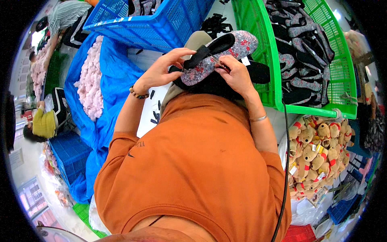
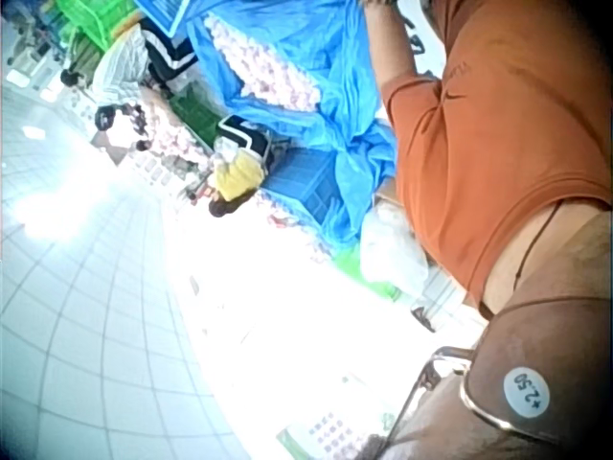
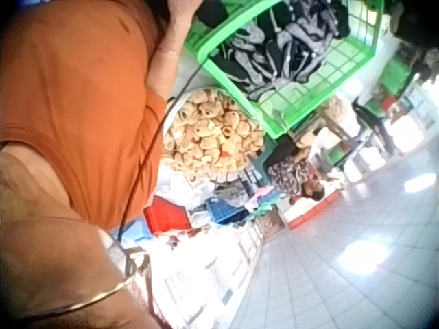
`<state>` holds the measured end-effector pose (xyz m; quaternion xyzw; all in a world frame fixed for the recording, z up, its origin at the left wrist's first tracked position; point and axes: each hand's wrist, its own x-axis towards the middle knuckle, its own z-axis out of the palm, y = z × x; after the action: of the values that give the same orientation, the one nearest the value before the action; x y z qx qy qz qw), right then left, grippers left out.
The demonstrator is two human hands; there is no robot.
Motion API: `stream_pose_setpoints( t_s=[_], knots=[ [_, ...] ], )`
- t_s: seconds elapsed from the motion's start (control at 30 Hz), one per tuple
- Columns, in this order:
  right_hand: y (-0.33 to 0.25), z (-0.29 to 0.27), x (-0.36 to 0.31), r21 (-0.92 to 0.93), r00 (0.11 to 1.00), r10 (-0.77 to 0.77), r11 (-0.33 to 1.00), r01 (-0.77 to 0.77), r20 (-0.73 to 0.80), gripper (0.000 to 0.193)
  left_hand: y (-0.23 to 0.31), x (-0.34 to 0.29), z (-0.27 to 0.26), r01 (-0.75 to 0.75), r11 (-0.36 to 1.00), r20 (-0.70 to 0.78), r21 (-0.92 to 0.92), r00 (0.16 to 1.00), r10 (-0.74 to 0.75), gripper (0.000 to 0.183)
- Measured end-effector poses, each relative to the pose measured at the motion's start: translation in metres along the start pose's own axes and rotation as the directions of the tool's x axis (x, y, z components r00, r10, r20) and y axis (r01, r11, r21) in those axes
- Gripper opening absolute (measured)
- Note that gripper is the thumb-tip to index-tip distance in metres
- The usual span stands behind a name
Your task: The person uses a pair of scissors to trim excess fabric and threads from the edges of a floral-patterned slipper. They rotate the slipper to access different sides and carefully cut along the seams to remove loose material.
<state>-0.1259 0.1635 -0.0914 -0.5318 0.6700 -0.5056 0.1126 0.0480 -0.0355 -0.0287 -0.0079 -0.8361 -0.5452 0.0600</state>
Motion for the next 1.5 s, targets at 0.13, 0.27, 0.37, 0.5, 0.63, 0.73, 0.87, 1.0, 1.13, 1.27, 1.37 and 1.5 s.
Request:
stream_pose_setpoints(
  t_s=[0.13,0.27,0.37,0.5,0.63,0.73,0.87,1.0,1.13,1.27,1.37,1.5],
  knots=[
    [0.001,0.002,-0.002,0.021,1.000,0.009,1.000,-0.009,-0.007,0.017,-0.012,0.018,0.001,-0.013,0.993,0.111,0.116,0.994,0.000,0.054],
    [0.000,-0.001,-0.003,0.047,0.998,0.052,0.998,-0.050,-0.043,0.015,-0.010,0.032,0.002,-0.001,0.978,0.149,0.211,0.988,-0.032,0.053],
    [0.006,0.003,-0.006,0.054,0.985,0.066,0.997,-0.058,-0.157,0.015,-0.012,0.040,0.013,-0.081,0.938,0.114,0.337,0.992,0.044,0.054],
    [0.004,0.002,-0.004,0.070,0.974,0.132,0.990,-0.121,-0.185,0.014,-0.008,0.051,0.022,-0.056,0.876,0.092,0.479,0.996,0.014,0.042],
    [0.010,0.000,-0.005,0.063,0.980,0.117,0.992,-0.108,-0.161,0.014,-0.001,0.059,0.007,-0.150,0.819,0.189,0.554,0.981,0.052,0.032],
    [0.011,-0.002,-0.006,0.054,0.980,0.158,0.987,-0.152,-0.123,0.013,0.016,0.054,-0.004,-0.199,0.778,0.188,0.595,0.976,0.106,0.026],
    [0.013,-0.004,-0.005,0.018,0.976,0.188,0.982,-0.187,-0.106,0.012,0.022,0.045,-0.009,0.030,0.945,0.183,0.325,0.979,-0.094,0.025],
    [0.015,-0.002,-0.006,0.050,0.983,0.152,0.988,-0.148,-0.103,0.012,0.000,0.054,-0.001,-0.048,0.909,0.253,0.415,0.965,-0.064,0.047],
    [0.013,-0.002,-0.008,0.032,0.985,0.128,0.992,-0.125,-0.116,0.012,-0.004,0.058,0.007,-0.174,0.718,0.244,0.674,0.970,0.006,0.043],
    [0.017,-0.003,-0.006,0.034,0.988,0.104,0.994,-0.101,-0.112,0.012,-0.002,0.067,0.009,-0.356,0.598,0.388,0.718,0.918,0.082,0.027],
    [0.019,-0.002,-0.007,0.039,0.989,0.093,0.995,-0.089,-0.117,0.013,0.012,0.070,0.007,-0.413,0.490,0.430,0.768,0.899,0.084,0.022],
    [0.009,-0.005,-0.010,0.025,0.980,0.118,0.993,-0.116,-0.160,0.016,0.030,0.067,-0.011,-0.548,0.560,0.452,0.621,0.834,0.315,0.020]
  ],
)
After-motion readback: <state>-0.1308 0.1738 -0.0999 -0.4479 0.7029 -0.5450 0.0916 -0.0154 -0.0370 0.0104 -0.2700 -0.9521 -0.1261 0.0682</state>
